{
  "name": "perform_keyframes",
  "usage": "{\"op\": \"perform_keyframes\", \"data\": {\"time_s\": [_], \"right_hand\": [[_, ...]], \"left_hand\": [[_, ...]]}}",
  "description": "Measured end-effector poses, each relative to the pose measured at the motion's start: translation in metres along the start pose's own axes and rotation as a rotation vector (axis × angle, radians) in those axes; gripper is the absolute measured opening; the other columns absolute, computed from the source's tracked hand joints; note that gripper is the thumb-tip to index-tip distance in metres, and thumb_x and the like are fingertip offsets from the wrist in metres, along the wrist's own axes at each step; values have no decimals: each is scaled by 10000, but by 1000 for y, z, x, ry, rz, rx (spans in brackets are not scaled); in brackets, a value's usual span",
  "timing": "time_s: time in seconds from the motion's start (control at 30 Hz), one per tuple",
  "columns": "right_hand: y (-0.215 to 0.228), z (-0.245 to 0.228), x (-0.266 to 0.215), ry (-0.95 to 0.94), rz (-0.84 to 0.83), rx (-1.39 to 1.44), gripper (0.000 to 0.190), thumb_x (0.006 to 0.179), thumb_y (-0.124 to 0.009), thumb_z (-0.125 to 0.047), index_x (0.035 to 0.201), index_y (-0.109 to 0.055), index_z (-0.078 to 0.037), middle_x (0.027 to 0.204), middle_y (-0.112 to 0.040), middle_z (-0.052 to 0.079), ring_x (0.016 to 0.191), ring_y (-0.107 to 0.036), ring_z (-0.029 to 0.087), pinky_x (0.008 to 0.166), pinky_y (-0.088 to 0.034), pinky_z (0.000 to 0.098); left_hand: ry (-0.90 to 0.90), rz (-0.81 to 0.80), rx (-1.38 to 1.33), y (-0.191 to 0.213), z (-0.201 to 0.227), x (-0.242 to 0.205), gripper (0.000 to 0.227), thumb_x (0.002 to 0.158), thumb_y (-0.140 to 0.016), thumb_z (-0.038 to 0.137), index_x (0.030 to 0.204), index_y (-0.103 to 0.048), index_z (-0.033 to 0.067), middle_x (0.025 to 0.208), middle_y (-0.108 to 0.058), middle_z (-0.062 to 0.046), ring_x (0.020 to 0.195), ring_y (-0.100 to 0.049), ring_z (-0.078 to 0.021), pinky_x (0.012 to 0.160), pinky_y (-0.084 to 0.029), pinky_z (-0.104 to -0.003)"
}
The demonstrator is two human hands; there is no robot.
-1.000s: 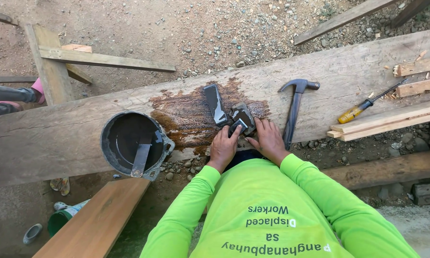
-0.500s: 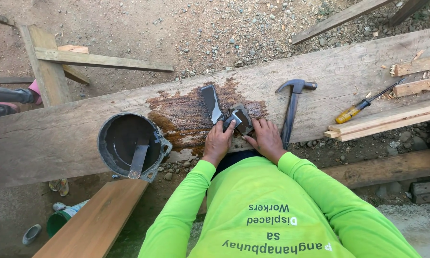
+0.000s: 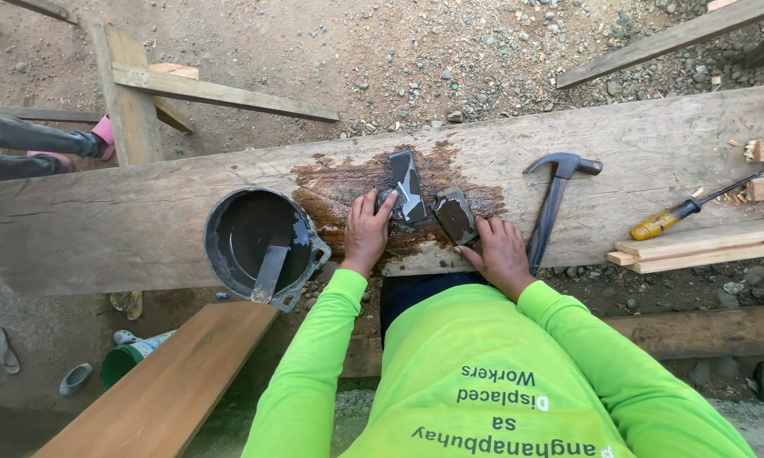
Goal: Sharpening a metal tool blade using a sharpening stone and water on a wooden bench.
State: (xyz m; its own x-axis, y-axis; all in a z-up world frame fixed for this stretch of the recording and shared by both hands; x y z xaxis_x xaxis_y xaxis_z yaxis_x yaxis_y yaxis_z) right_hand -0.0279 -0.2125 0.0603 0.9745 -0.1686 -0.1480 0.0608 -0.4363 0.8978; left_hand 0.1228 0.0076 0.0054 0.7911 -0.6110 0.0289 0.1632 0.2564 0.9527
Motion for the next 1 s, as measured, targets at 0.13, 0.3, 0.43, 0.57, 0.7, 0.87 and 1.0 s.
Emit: {"op": "perform_keyframes", "data": {"time_s": [0.13,0.3,0.43,0.57,0.7,0.87,1.0], "right_hand": [[0,0,0,8,18,4,644,884,-704,-510,1273,-571,-14,1082,-549,156,1025,-525,339,899,-420,447],[-1,1,1,-16,-19,-10,625,880,-704,-512,1250,-572,-26,1066,-545,146,1022,-524,334,903,-421,443],[-3,2,2,-29,-46,-9,625,887,-698,-521,1253,-570,-30,1064,-542,142,1025,-522,329,905,-421,441],[-7,4,3,-34,-55,-17,642,883,-693,-533,1253,-569,-23,1061,-539,143,1024,-521,326,906,-418,443],[-7,5,3,-36,-61,-15,641,886,-686,-546,1245,-571,-28,1069,-539,142,1029,-521,324,920,-419,442],[-9,6,3,-47,-76,-7,641,888,-685,-554,1236,-570,-28,1062,-536,143,1024,-520,325,923,-417,443],[-8,6,2,-45,-70,-3,626,889,-683,-555,1216,-571,-33,1061,-533,141,1026,-520,324,926,-417,444]], "left_hand": [[-22,-45,44,0,-9,15,489,1019,-564,128,1466,-573,327,1447,-552,-175,1322,-520,-361,1101,-461,-488],[-90,-108,89,2,-11,23,603,957,-554,3,1456,-574,340,1465,-528,-182,1353,-497,-376,1118,-448,-488],[-101,-119,81,7,-9,25,632,935,-554,-31,1451,-576,335,1470,-521,-182,1366,-494,-378,1126,-449,-489],[-107,-144,89,7,-9,26,663,915,-550,-49,1446,-582,346,1476,-513,-179,1367,-489,-385,1109,-460,-487],[-122,-148,100,-5,-12,20,624,959,-546,-19,1445,-576,372,1495,-504,-168,1362,-493,-370,1085,-497,-473],[-148,-172,116,-5,-3,-1,651,956,-532,-32,1456,-567,382,1501,-495,-174,1355,-489,-370,1059,-520,-461],[-183,-172,122,-18,-1,-19,678,955,-518,-61,1467,-563,380,1497,-494,-189,1368,-491,-367,1060,-530,-447]]}}
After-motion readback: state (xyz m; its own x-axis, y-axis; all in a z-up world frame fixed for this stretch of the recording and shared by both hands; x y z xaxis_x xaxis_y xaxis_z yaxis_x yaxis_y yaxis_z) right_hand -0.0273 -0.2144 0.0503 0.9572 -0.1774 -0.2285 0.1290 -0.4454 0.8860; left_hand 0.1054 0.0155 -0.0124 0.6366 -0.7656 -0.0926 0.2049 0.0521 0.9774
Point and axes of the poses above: each hand's wrist, its own x-axis towards the middle knuckle, its own y-axis out of the back of the hand, z = x × y, the point moved 6 cm from there along x, towards the middle knuckle
